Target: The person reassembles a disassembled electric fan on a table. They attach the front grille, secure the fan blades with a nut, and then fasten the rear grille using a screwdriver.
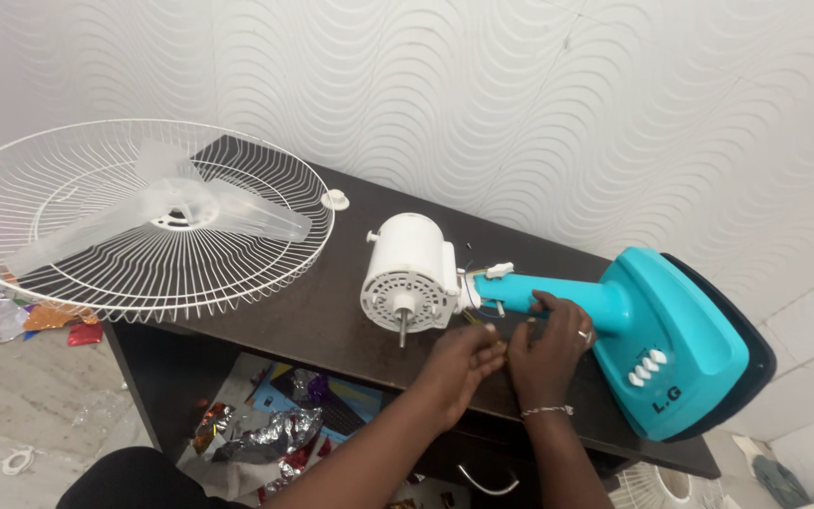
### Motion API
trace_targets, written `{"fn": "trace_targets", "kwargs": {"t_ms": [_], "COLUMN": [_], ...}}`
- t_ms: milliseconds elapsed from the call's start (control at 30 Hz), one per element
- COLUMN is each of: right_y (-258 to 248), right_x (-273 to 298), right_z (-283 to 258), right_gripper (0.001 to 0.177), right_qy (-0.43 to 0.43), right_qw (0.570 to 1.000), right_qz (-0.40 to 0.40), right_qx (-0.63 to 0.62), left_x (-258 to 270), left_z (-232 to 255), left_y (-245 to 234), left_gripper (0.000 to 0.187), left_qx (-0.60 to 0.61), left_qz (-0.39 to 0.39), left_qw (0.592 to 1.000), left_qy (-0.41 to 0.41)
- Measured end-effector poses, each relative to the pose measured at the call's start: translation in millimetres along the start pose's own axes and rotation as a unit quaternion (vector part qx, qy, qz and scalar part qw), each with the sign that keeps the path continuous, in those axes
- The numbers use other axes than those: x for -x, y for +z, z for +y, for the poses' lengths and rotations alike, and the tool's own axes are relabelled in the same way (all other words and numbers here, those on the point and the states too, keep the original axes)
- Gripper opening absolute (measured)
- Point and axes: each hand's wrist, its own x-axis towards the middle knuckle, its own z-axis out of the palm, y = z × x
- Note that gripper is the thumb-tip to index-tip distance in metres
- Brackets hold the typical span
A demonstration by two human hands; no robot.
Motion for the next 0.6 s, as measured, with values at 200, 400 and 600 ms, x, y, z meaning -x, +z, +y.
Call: {"fn": "trace_targets", "kwargs": {"t_ms": [200,400,600], "right_y": [-3,12,23], "right_x": [2,12,24], "right_z": [8,23,46], "right_gripper": [0.035,0.021,0.037], "right_qy": [-0.003,0.298,0.502], "right_qw": [0.996,0.852,0.620], "right_qz": [0.063,0.189,0.250], "right_qx": [-0.062,-0.386,-0.549], "left_x": [58,89,94], "left_z": [24,22,15], "left_y": [13,26,32], "left_gripper": [0.032,0.020,0.024], "left_qx": [-0.281,-0.447,-0.516], "left_qz": [0.024,-0.103,-0.155], "left_qw": [0.959,0.876,0.816], "left_qy": [0.037,0.148,0.209]}}
